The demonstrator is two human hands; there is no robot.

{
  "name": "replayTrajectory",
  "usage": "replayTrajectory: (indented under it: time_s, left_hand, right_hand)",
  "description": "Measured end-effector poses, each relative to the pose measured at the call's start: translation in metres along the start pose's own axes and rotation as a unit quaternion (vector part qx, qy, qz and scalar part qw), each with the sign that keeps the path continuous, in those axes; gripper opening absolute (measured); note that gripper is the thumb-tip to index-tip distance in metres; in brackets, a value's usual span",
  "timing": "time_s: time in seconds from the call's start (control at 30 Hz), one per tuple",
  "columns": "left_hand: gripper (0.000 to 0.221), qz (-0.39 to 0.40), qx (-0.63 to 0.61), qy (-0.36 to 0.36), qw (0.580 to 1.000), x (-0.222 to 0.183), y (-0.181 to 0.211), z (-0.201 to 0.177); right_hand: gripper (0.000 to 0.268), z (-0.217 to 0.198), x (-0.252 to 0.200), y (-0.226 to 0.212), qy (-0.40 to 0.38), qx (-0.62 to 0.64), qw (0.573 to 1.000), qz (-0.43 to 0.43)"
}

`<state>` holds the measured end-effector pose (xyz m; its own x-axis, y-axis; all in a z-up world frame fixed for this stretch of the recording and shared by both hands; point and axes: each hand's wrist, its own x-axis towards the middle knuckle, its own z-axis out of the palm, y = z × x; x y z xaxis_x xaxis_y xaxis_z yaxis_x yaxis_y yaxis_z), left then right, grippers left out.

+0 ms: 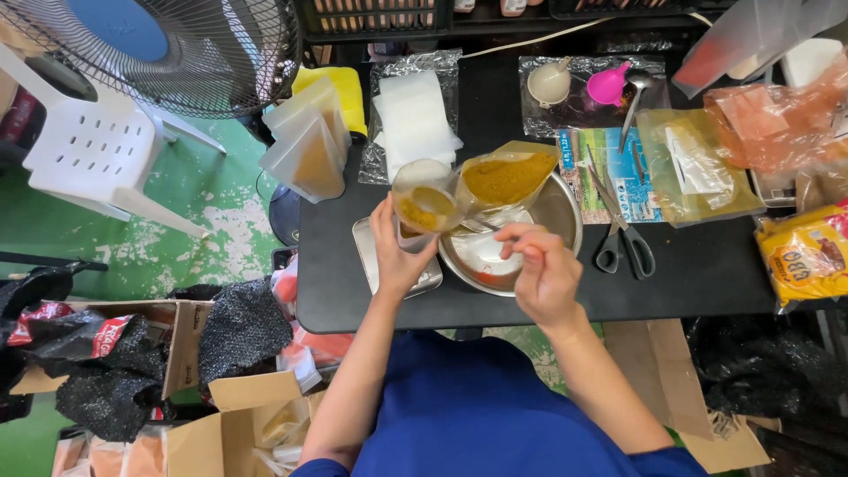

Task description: Portioning yellow powder from a large container into smaller plastic bags using a spoon and a digital scale, followed by sealing the bags.

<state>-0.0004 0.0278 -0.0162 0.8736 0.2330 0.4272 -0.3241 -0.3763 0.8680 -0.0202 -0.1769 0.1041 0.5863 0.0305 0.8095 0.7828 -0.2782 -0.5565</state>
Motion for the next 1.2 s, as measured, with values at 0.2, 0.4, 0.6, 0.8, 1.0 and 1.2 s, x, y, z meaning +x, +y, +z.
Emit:
replayTrajectory:
  time_s: [0.2, 0.4, 0.6, 0.8, 1.0, 1.2]
  left_hand:
    - [0.143, -0.005, -0.038, 0.007, 0.999, 0.000, -0.029, -0.010]
    - [0.150, 0.018, -0.052, 0.014, 0.998, 0.007, -0.004, -0.035]
    - [0.123, 0.010, -0.049, -0.006, 0.999, 0.014, 0.008, -0.042]
    - [0.148, -0.054, -0.068, -0.007, 0.996, -0.001, -0.014, -0.037]
    - [0.161, -0.081, -0.045, -0.036, 0.995, -0.013, -0.027, -0.022]
    - [0.160, -0.058, -0.020, -0.018, 0.998, -0.007, -0.023, -0.019]
  right_hand:
    - [0.037, 0.016, -0.016, 0.003, -0.013, 0.043, 0.997, -0.060]
    - [0.035, 0.027, -0.020, 0.002, -0.062, 0.049, 0.989, -0.125]
    - [0.035, 0.029, -0.009, -0.008, -0.054, 0.042, 0.987, -0.144]
    - [0.032, -0.048, 0.017, 0.021, 0.104, -0.137, 0.984, -0.049]
    - [0.035, -0.035, -0.025, 0.119, 0.026, -0.217, 0.975, 0.043]
    - [0.030, -0.003, -0.042, 0.101, 0.046, -0.193, 0.966, 0.166]
